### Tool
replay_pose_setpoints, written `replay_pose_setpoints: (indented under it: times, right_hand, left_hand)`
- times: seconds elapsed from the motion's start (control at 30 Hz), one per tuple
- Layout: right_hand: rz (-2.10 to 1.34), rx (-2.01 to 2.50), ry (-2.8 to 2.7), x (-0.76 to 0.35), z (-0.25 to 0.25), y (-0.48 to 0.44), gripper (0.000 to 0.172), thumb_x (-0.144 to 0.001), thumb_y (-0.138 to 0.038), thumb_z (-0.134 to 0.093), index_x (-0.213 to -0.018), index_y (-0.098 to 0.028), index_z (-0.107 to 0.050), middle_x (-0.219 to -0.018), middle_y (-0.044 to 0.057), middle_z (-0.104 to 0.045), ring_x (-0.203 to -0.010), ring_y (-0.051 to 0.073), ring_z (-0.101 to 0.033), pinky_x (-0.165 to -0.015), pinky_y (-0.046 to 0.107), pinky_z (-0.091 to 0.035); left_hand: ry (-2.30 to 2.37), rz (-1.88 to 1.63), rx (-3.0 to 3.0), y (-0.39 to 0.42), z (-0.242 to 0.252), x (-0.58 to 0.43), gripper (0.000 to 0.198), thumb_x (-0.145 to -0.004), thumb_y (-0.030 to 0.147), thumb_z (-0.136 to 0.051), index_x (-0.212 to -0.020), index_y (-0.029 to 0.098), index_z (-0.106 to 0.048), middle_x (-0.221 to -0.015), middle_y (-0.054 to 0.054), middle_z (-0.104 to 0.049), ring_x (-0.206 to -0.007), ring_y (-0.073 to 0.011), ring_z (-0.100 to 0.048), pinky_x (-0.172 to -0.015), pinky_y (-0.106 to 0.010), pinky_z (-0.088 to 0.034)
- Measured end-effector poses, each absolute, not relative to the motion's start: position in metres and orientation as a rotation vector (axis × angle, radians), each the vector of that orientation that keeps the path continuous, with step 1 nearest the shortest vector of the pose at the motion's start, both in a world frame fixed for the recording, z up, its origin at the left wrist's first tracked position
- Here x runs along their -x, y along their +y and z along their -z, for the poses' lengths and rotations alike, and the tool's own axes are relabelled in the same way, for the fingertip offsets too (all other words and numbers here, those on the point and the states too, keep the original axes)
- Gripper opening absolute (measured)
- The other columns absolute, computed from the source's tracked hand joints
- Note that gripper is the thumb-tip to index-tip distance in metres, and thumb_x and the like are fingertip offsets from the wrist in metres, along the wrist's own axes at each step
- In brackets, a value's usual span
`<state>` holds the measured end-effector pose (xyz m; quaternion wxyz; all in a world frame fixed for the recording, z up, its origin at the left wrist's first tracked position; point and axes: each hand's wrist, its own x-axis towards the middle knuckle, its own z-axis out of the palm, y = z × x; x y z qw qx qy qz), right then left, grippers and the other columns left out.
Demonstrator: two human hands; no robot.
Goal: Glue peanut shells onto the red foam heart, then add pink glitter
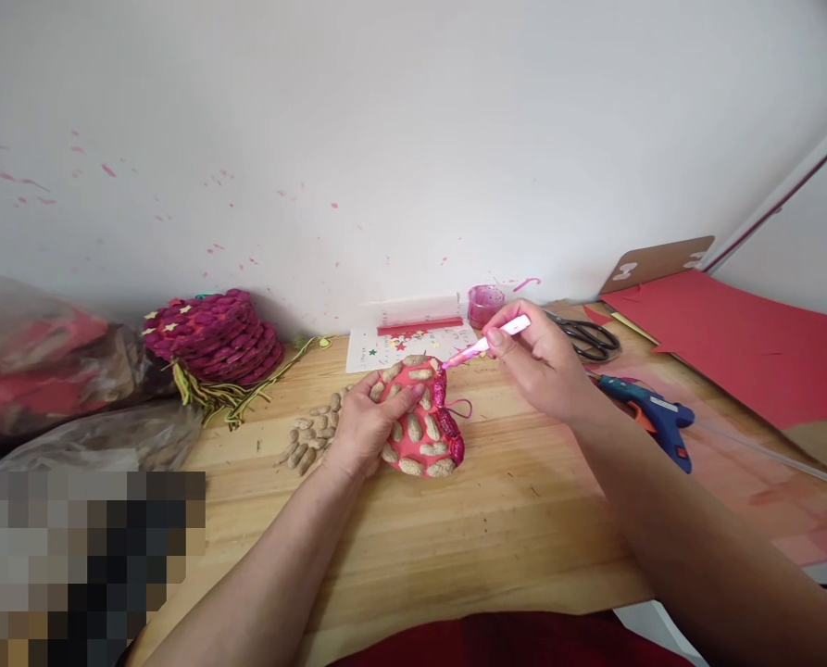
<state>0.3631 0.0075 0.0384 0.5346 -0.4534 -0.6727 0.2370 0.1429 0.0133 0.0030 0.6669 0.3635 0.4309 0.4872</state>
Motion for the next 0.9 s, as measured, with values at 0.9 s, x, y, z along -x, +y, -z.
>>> replay_pose_setpoints:
  times: [0.9]
  right_hand:
    - [-0.496, 1.106, -1.588, -0.3666, -0.0364, 0.0117, 0.020, -0.100, -0.044, -0.058, -0.093, -0.025, -0.055, -0.078, -0.001, -0.055, -0.071, 0.018, -0.052, -0.065, 0.035, -0.038]
  left_hand:
    - [0.948, -1.116, -0.805, 0.0153, -0.0004, -0.1414, 0.056, -0.051, 0.024, -0.099, -0.097, 0.016, -0.068, -0.081, -0.006, -0.079, -0.059, -0.0196, -0.072, -0.056, -0.030, -0.062]
